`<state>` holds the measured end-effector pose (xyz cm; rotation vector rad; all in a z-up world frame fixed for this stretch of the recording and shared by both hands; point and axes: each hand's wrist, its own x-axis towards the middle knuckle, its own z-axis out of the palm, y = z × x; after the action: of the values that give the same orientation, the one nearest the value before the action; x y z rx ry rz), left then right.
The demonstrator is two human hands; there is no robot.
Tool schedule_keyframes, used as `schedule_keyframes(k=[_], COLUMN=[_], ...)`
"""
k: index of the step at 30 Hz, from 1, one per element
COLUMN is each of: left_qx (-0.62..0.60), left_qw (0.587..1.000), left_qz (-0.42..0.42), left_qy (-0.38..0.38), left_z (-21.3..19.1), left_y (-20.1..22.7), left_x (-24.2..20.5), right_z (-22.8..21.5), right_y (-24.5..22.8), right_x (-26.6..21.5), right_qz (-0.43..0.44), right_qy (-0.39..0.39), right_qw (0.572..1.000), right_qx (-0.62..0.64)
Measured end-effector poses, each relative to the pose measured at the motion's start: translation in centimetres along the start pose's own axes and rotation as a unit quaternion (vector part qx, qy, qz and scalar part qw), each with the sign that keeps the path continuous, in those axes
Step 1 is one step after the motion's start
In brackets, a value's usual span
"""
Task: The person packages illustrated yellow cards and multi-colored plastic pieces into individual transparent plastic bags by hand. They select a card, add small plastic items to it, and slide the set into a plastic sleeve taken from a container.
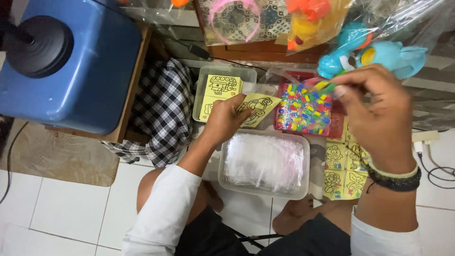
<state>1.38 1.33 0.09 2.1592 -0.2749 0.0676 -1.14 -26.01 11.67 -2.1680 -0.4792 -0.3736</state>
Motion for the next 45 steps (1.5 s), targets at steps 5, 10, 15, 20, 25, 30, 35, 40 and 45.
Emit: schedule_keyframes(k=[5,10,15,20,25,30,35,40,45], left_qx=[0.016,0.033,0.073,0.052,0.033,-0.011,-0.073,-0.196,-0.368], left_qw=[1.000,0.997,0.994,0.993,0.991,0.991,0.989,0.977,0.930], left_qz=[0.019,0.055,0.052,0.080,0.074,0.073,0.029,-0.017,-0.004], left_qy=[-0.018,-0.033,-0.066,-0.075,-0.108,-0.115,-0.127,-0.083,0.019], left_z=[0.7,1.2,1.2,1.2,1.0,0.8,0.9,0.0,-2.6], left_y=[0.3,0.2,0.4,0.2,0.5,1.0,0.6,-0.2,-1.8], left_x=[-0.1,-0.3,-0.4,-0.5,-0.5,-0.7,-0.6,0.0,0.9], right_z=[1.9,3.5,4.1,4.1,4.9,5.5,5.8,4.9,7.4], right_y=[-0.1,1.5,2.1,1.9,2.2,1.7,1.6,0.5,5.7], right_x=[0.1,-0.2,-0.2,-0.2,0.0,0.3,0.4,0.1,0.4], right_qz=[-0.081,-0.116,-0.105,-0.128,-0.152,-0.138,-0.149,-0.120,0.012], right_qy=[0.005,0.009,-0.043,-0.072,-0.054,-0.088,-0.054,0.081,0.035], right_qw=[0.988,0.948,0.952,0.952,0.950,0.967,0.979,0.988,0.999], right_qx=[-0.133,-0.295,-0.284,-0.267,-0.266,-0.197,-0.128,-0.049,0.012])
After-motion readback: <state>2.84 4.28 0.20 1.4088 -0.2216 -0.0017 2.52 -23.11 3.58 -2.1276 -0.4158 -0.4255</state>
